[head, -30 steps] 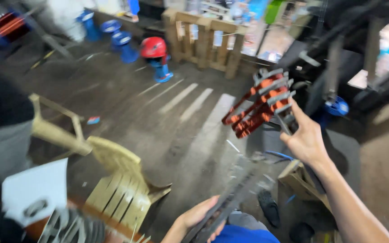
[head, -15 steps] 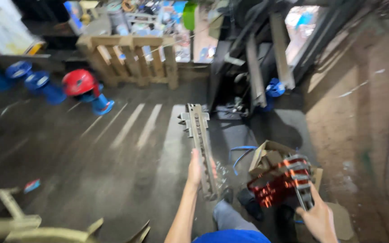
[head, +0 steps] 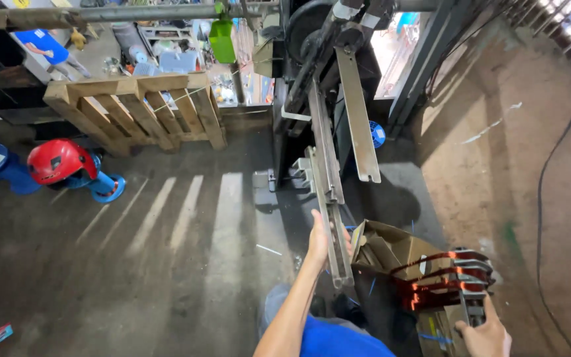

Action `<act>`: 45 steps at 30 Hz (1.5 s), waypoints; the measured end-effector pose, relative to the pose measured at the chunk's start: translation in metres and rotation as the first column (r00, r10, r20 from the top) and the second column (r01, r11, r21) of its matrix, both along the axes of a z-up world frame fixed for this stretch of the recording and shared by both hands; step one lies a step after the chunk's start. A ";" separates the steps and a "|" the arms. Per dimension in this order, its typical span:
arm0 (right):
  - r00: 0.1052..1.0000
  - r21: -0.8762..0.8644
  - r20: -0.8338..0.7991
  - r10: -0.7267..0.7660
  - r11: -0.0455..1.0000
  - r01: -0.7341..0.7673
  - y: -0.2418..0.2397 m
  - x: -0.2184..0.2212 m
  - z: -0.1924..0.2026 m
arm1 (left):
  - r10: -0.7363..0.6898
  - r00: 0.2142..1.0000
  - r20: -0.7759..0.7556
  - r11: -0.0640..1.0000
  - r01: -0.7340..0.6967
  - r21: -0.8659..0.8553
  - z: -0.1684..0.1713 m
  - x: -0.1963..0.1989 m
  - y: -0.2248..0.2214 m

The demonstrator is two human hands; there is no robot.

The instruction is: Operating a machine to wind copper wire into electromagnetic coils, including setup and wire management.

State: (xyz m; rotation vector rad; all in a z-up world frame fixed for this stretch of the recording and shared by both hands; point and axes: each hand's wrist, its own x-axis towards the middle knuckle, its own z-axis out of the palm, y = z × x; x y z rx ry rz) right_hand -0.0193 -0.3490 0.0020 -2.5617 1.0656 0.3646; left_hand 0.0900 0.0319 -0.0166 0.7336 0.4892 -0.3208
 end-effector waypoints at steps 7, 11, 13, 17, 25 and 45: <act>0.997 0.149 0.049 -0.060 0.987 0.052 0.025 0.030 0.000 | -0.095 0.991 0.090 0.990 0.084 0.117 0.019 0.035 0.019; 0.991 0.234 0.129 -0.021 0.972 -0.010 0.033 0.040 -0.012 | -0.070 0.996 0.055 0.997 0.067 0.044 0.013 0.056 0.021; 0.994 0.261 0.054 -0.091 0.962 0.074 0.049 0.053 0.002 | -0.070 0.995 0.072 0.997 0.068 0.037 0.024 0.061 0.025; 0.997 0.228 0.023 -0.076 0.971 0.069 0.055 0.058 -0.004 | -0.051 0.991 0.128 0.998 0.045 0.047 0.037 0.069 0.030; 0.976 0.207 -0.132 -0.175 0.958 0.200 0.053 0.078 -0.015 | -0.080 0.984 0.158 0.994 0.067 0.086 0.041 0.091 0.036; 0.995 0.277 -0.102 0.014 0.961 0.015 0.081 0.076 -0.010 | -0.087 0.977 0.194 0.994 0.073 0.080 0.017 0.169 0.053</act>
